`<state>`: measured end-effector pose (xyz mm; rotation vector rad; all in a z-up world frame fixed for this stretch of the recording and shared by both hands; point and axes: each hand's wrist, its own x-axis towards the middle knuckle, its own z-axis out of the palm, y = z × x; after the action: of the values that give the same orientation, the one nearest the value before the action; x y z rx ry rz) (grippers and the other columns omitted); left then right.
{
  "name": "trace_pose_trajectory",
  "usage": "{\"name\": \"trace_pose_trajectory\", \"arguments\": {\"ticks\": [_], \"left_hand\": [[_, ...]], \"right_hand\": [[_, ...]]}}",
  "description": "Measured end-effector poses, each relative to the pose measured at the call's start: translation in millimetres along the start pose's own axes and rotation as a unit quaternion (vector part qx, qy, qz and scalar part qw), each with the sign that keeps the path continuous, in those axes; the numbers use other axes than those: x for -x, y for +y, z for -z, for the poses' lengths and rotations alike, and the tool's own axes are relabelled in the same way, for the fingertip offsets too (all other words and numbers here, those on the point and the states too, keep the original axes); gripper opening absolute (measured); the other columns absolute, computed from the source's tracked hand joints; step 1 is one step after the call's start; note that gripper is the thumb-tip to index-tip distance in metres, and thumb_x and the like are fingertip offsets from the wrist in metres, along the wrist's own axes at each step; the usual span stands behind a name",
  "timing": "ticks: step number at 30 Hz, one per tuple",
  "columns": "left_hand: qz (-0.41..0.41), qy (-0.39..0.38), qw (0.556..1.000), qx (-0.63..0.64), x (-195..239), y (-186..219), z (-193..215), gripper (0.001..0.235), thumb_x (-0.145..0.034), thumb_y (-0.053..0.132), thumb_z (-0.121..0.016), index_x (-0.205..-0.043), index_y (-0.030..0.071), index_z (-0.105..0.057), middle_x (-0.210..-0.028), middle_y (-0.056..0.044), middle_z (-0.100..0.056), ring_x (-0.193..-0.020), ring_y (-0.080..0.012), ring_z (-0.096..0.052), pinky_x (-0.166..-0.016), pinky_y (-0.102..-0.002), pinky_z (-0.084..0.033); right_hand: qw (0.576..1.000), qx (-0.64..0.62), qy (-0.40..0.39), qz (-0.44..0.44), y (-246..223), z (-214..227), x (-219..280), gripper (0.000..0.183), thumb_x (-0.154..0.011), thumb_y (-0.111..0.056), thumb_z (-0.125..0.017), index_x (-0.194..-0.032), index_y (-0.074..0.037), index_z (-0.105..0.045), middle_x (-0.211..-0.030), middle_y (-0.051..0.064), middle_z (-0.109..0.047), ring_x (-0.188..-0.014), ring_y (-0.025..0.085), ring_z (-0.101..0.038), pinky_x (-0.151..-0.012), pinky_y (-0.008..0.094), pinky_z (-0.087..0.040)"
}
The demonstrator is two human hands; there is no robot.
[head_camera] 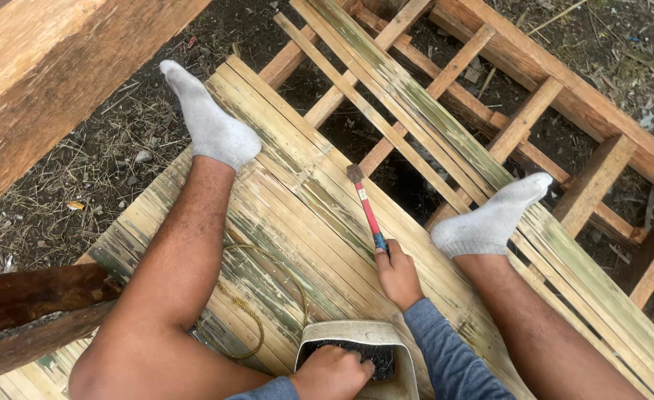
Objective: The person is hammering nails into thin wooden slats to secure them onto a wooden frame. They repeatedly pick up nails from a container and drive them into the wood using a hammer.
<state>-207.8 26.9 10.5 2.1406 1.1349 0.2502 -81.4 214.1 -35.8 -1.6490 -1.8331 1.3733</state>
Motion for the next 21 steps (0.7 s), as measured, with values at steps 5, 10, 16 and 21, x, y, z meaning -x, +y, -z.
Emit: {"name": "trace_pose_trajectory", "arguments": {"ticks": [5,10,16,21], "left_hand": [[0.073,0.215,0.972,0.063,-16.4,-33.9,87.9,0.034,-0.088,-0.001,-0.059,-0.121,-0.003,-0.067,-0.090,-0.017,-0.071,-0.071,-0.0287,-0.071,-0.061,-0.038,-0.060],[0.174,0.426,0.884,0.080,-56.6,-147.2,156.9,0.026,-0.097,0.012,-0.062,-0.119,0.000,-0.071,-0.108,-0.018,-0.074,-0.087,-0.0261,-0.076,-0.074,-0.031,-0.065],[0.220,0.603,0.764,0.063,-114.0,-262.0,185.8,0.014,-0.093,0.006,-0.070,-0.104,0.005,-0.078,-0.105,-0.013,-0.077,-0.101,-0.0312,-0.071,-0.091,-0.040,-0.056],[0.235,0.598,0.767,0.010,-151.4,-314.4,181.9,0.011,-0.092,0.010,-0.074,-0.101,0.009,-0.079,-0.113,-0.009,-0.076,-0.124,-0.0303,-0.060,-0.108,-0.043,-0.042]], "right_hand": [[0.997,-0.037,0.020,0.069,-40.1,-17.3,-41.4,0.035,-0.105,-0.035,-0.049,-0.102,-0.002,-0.062,-0.061,0.014,-0.062,-0.054,0.027,-0.060,-0.054,0.042,-0.047],[0.993,0.034,0.008,0.113,-87.7,-41.2,-99.3,0.035,-0.108,-0.034,-0.050,-0.098,-0.001,-0.059,-0.063,0.012,-0.060,-0.055,0.025,-0.058,-0.054,0.041,-0.046],[0.996,-0.075,-0.042,-0.036,-91.6,-31.6,-106.8,0.037,-0.104,-0.036,-0.048,-0.093,-0.002,-0.057,-0.058,0.006,-0.055,-0.036,0.019,-0.050,-0.036,0.037,-0.042],[0.993,-0.111,-0.030,-0.022,-82.2,-21.0,-87.9,0.037,-0.104,-0.038,-0.047,-0.098,-0.004,-0.060,-0.057,0.005,-0.054,-0.037,0.014,-0.048,-0.036,0.033,-0.041]]}}
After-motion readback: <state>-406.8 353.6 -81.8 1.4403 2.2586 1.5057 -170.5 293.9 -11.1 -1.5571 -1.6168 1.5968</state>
